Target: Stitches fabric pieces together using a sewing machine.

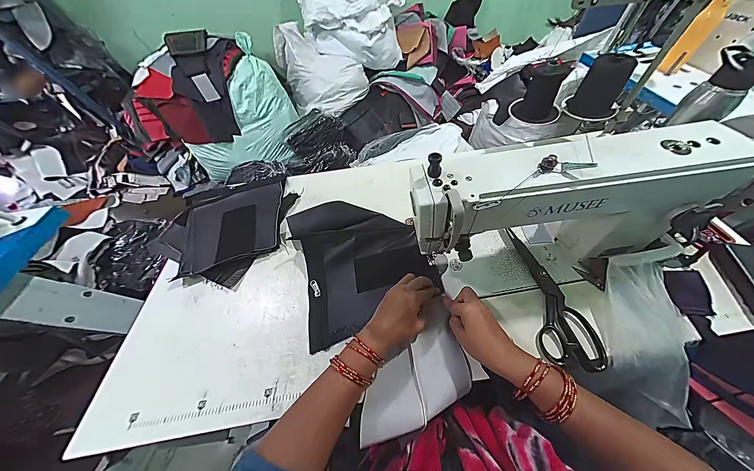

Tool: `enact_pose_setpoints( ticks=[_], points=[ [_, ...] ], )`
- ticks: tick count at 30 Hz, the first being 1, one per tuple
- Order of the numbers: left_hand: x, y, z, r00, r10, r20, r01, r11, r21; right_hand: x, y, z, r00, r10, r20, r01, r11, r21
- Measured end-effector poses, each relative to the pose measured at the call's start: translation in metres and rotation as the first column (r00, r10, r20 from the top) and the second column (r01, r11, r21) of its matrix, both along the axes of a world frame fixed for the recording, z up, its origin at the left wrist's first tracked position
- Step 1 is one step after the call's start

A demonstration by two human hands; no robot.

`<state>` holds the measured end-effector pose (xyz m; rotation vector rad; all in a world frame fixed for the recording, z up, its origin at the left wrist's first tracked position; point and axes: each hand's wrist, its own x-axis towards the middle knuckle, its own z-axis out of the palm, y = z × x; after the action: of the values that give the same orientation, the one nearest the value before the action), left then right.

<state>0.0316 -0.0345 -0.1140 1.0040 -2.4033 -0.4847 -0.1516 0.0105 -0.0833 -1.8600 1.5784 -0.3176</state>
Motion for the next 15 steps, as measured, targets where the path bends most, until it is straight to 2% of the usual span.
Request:
enact_pose_setpoints(
  ticks=[4,9,10,12,15],
  points=[
    [0.004,0.002,-0.006,0.999,-0.033,-0.017,0.032,0.998,-0.045,0.0,0.001,-0.001,1.0,-0.011,0.012,0.011,1.0,-0.006],
    [0.005,-0.001,0.003,0.997,-0.033,-0.069,0.035,0.999,0.021,0.01,0.003,0.0,0.99,0.036,-0.134,-0.037,0.999,-0.009],
    [0.002,-0.002,0.007,0.999,-0.036,-0.031,0.038,0.998,0.057,0.011,0.003,0.0,0.986,0.041,-0.162,-0.043,0.999,-0.012],
    [-0.005,-0.008,0.02,0.985,-0.081,0.152,0.057,0.986,0.158,0.013,0.003,0.0,0.984,0.047,-0.174,-0.05,0.999,-0.014],
    [-0.017,-0.016,0.033,0.896,-0.203,0.395,0.091,0.955,0.284,0.013,0.003,0.003,0.982,0.053,-0.183,-0.048,0.998,0.035]
  ],
)
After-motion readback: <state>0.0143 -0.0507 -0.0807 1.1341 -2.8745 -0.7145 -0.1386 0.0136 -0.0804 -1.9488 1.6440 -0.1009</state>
